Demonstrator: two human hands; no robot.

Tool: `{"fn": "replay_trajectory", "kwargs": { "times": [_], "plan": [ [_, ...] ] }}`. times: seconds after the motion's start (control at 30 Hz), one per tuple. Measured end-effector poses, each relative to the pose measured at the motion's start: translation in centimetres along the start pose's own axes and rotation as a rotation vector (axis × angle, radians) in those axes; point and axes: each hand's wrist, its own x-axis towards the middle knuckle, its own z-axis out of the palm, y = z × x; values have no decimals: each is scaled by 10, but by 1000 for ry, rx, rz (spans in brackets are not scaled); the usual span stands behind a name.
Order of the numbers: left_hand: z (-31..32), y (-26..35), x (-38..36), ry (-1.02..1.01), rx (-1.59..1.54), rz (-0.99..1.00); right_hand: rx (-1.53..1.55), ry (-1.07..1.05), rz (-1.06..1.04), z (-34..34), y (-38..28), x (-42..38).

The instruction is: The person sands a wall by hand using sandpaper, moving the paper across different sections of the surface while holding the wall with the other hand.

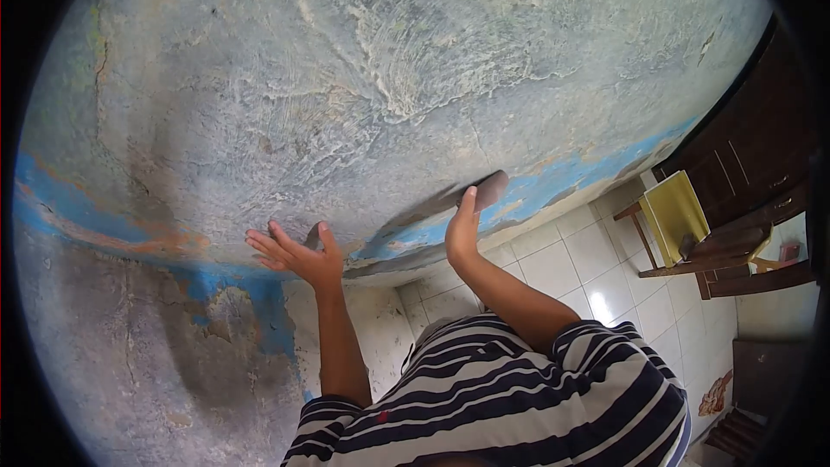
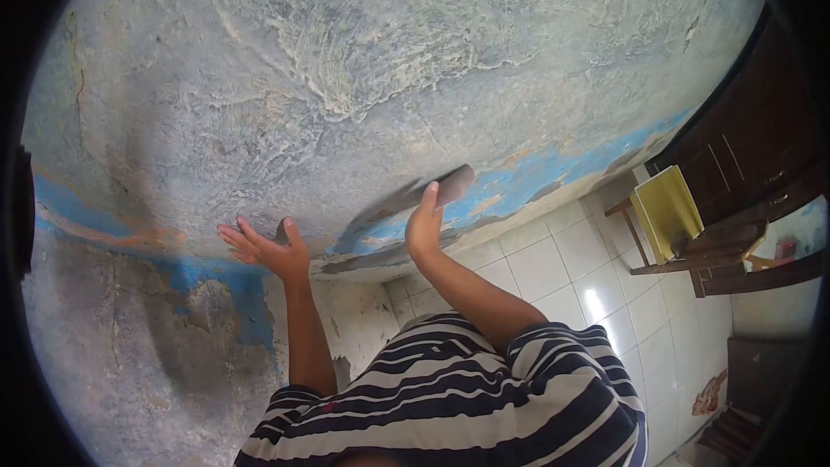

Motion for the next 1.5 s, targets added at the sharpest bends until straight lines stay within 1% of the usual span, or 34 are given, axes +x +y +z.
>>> {"fn": "replay_trajectory", "kwargs": {
  "times": [0.17,0.23,0.27,0.33,0.37,0.47,0.5,0.6,0.63,0.67,0.83,0.93,0.97,1.07,1.1,1.2,1.23,1.33,1.37,1.47,1.5],
  "plan": [
    [-1,11,0,11,-25,-70,47,-60,222,-18,51,-9],
    [-2,6,1,25,-46,-88,68,-84,304,-10,50,-12],
    [-2,3,1,29,-57,-96,168,-72,355,-4,51,-14],
    [-1,-3,4,43,-69,-75,371,-36,459,25,15,-37],
    [-3,-8,5,42,-75,-59,482,-149,427,22,22,-29],
    [-3,-18,10,63,-107,-12,458,29,366,31,-21,-27],
    [-3,-21,13,72,-107,1,437,7,346,28,-20,-23],
    [-6,-33,22,110,-112,33,225,67,275,38,8,-32],
    [-5,-38,26,128,-114,41,148,68,225,34,38,-27],
    [-5,-41,28,147,-116,48,124,135,120,38,64,-28],
    [2,-55,33,200,-136,119,-270,-33,-564,42,35,-34],
    [9,-60,33,216,-136,130,-729,-42,-1108,53,14,-51],
    [10,-60,34,224,-135,136,-907,-175,-1139,52,27,-50],
    [11,-60,33,242,-130,145,-1050,-37,-1170,43,51,-26],
    [10,-60,33,241,-133,146,-722,104,-1058,48,54,-20],
    [9,-62,32,230,-98,157,-990,-17,-1241,34,63,-17],
    [10,-62,32,229,-101,155,-1163,-152,-1300,25,65,-18],
    [14,-64,31,237,-122,138,-983,65,-1031,15,70,-16],
    [15,-64,30,238,-128,128,-743,236,-930,21,75,-14],
    [19,-65,29,240,-113,131,-1153,-97,-1252,12,85,-20],
    [18,-65,28,241,-115,130,-1203,-140,-1296,16,81,-26]
  ]
}}
